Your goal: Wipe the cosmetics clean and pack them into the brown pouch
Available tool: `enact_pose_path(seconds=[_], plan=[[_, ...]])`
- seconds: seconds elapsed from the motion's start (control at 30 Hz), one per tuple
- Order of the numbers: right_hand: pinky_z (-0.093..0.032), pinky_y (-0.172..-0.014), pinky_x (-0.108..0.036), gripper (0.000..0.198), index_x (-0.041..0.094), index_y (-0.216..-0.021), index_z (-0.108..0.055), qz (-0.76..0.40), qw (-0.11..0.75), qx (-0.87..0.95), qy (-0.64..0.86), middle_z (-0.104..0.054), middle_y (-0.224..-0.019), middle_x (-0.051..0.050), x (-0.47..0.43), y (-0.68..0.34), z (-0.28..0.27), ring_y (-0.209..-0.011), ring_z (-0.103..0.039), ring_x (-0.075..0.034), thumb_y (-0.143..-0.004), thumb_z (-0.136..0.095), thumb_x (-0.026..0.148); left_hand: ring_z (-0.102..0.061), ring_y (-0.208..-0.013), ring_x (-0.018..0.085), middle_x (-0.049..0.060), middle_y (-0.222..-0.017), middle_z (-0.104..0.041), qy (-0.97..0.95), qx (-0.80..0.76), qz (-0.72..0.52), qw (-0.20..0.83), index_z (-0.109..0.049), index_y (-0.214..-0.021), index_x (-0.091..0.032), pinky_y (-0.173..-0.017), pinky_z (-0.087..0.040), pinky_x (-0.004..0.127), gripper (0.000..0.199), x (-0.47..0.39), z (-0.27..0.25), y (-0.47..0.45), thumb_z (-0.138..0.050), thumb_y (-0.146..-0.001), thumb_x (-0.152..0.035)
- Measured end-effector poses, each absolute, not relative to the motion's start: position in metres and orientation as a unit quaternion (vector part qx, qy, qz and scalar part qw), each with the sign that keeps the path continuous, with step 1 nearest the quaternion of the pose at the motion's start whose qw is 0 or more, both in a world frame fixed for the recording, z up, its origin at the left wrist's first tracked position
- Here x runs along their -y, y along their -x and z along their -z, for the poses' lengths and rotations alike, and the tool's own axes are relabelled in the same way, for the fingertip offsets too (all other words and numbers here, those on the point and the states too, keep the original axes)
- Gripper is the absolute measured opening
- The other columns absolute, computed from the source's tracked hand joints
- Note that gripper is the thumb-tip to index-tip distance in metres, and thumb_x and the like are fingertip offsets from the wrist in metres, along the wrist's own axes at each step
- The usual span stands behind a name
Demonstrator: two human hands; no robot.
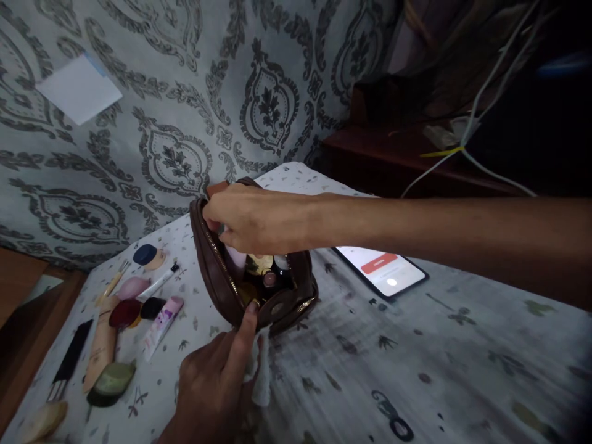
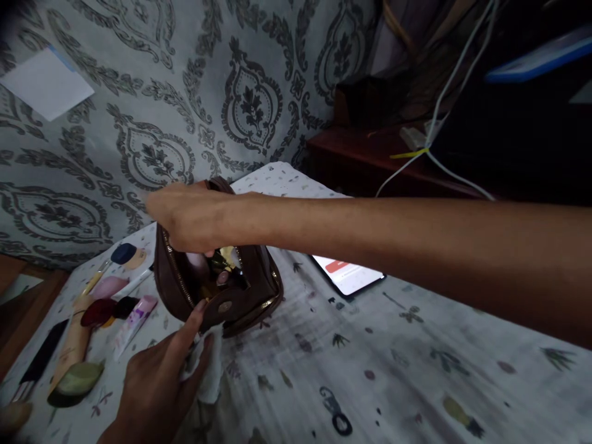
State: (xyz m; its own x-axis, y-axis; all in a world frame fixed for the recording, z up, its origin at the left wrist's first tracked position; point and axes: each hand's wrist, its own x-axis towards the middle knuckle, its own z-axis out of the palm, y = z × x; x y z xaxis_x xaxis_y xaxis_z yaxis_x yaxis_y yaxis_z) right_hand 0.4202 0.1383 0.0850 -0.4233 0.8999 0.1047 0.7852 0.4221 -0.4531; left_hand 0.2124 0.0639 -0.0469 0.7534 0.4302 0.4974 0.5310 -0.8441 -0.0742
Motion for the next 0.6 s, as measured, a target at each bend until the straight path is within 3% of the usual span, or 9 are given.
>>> enact_pose_path(seconds=[0.13, 0.3, 0.5, 0.6], plan=[[-0.044, -0.062, -0.027, 0.014, 0.008, -0.081, -0.068, -0.124, 0.164, 0.851, 0.483, -0.071, -0.081, -0.008, -0.142, -0.419, -0.080, -0.069, -0.065, -0.018, -0.079, -0.057, 0.000, -0.072, -0.064, 0.016, 0.007, -0.082, -0.076, 0.931, 0.260, 0.235, 0.099, -0.018, -0.156, -0.011, -0.052, -0.055, 0.023, 0.065, -0.063, 0.046, -0.214, -0.041, -0.096, -0.012], [-0.042, -0.063, -0.028, 0.016, 0.009, -0.082, -0.067, -0.095, 0.201, 0.860, 0.459, -0.071, -0.083, -0.010, -0.140, -0.422, -0.075, -0.074, -0.064, -0.020, -0.080, -0.053, 0.002, -0.071, -0.060, 0.016, 0.005, -0.077, -0.074, 0.929, 0.262, 0.241, 0.097, -0.018, -0.156, -0.011, -0.050, -0.055, 0.023, 0.064, -0.060, 0.044, -0.216, -0.043, -0.097, -0.013], [-0.043, -0.064, -0.025, 0.008, 0.012, -0.085, -0.069, -0.159, 0.178, 0.829, 0.507, -0.067, -0.070, -0.005, -0.138, -0.422, -0.077, -0.073, -0.063, -0.016, -0.083, -0.062, 0.010, -0.071, -0.061, 0.016, 0.008, -0.082, -0.076, 0.930, 0.261, 0.237, 0.108, -0.022, -0.155, -0.009, -0.049, -0.054, 0.023, 0.061, -0.060, 0.042, -0.217, -0.042, -0.097, -0.015], [-0.040, -0.062, -0.024, 0.010, 0.013, -0.089, -0.069, -0.151, 0.205, 0.837, 0.485, -0.067, -0.075, -0.004, -0.139, -0.428, -0.071, -0.074, -0.062, -0.016, -0.086, -0.061, 0.017, -0.071, -0.061, 0.016, 0.009, -0.085, -0.076, 0.930, 0.258, 0.236, 0.114, -0.023, -0.154, -0.008, -0.050, -0.054, 0.024, 0.061, -0.062, 0.043, -0.217, -0.042, -0.097, -0.014]])
